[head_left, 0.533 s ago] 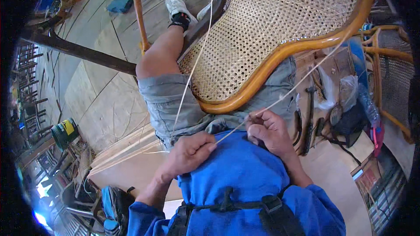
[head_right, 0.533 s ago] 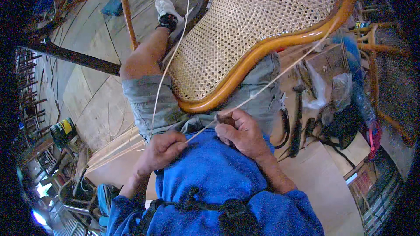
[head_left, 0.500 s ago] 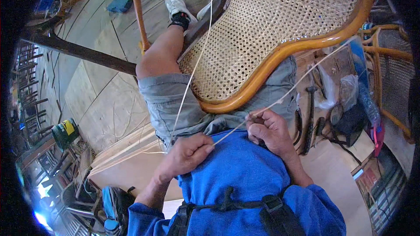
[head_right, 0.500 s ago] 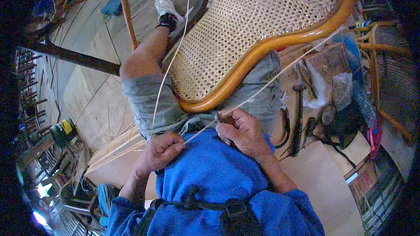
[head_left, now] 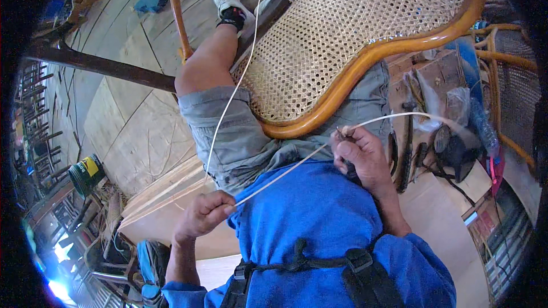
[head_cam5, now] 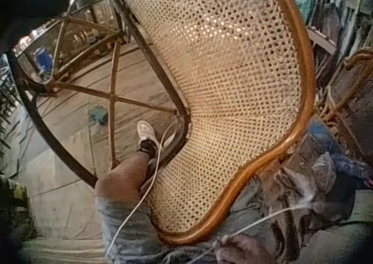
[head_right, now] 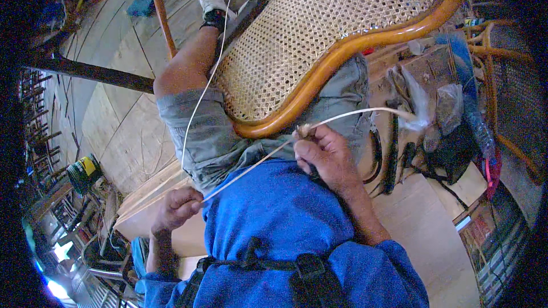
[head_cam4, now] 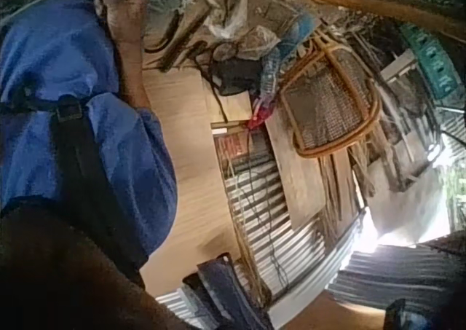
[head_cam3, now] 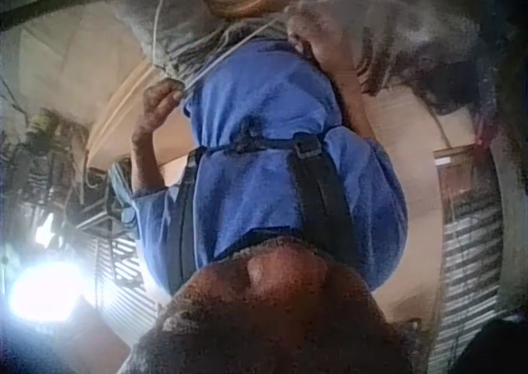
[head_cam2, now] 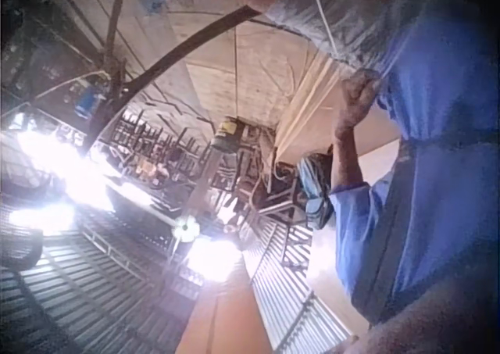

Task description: The person is weaving a cane seat for a wooden chair. They insert thin strips of cane into the frame's grooves and use a hammer to tap them securely into place. The process involves pulling the cane taut and repeating the insertion and hammering steps along the edge of the seat.

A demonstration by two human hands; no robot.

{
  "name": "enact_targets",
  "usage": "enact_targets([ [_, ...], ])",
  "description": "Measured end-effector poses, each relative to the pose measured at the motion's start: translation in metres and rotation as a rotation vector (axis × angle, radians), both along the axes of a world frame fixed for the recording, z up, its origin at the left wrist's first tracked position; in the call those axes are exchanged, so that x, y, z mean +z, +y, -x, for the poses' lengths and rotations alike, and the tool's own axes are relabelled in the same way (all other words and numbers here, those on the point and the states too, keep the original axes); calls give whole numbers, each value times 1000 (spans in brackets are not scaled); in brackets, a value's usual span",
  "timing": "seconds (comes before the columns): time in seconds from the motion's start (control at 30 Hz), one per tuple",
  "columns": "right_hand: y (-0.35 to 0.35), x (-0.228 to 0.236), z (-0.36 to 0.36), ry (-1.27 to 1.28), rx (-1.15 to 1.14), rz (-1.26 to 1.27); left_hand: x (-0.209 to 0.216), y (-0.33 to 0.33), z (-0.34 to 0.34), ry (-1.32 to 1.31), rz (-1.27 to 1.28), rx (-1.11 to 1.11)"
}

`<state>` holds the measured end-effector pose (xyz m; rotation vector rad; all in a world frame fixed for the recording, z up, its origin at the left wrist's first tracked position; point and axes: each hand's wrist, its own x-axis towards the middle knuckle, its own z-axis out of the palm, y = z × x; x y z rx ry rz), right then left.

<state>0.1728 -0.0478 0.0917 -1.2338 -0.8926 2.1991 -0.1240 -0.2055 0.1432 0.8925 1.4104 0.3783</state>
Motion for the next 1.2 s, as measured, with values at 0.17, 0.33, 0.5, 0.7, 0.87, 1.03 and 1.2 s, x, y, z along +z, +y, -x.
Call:
enact_targets([
  [0.17, 8, 0, -4, -5, -45, 21, 5, 0, -1, 329, -45, -146],
  [0.33, 10, 12, 3, -63, 28, -139, 14, 69, -52, 630, -572, -295],
  [0.5, 8, 18, 8, -118, 93, -126, -2, 117, -114, 246, -349, -62],
  [0.7, 4, 20, 7, -43, 108, -66, -14, 112, -119, 66, -535, 104],
  [0.87, 6, 10, 4, 38, 23, -13, -6, 91, -98, 119, -383, 37],
  [1.03, 8, 10, 6, 30, 32, 35, -8, 66, -78, 209, -388, 41],
  [1.2, 14, -1, -10, -22, -52, 37, -15, 39, -58, 327, -392, -53],
])
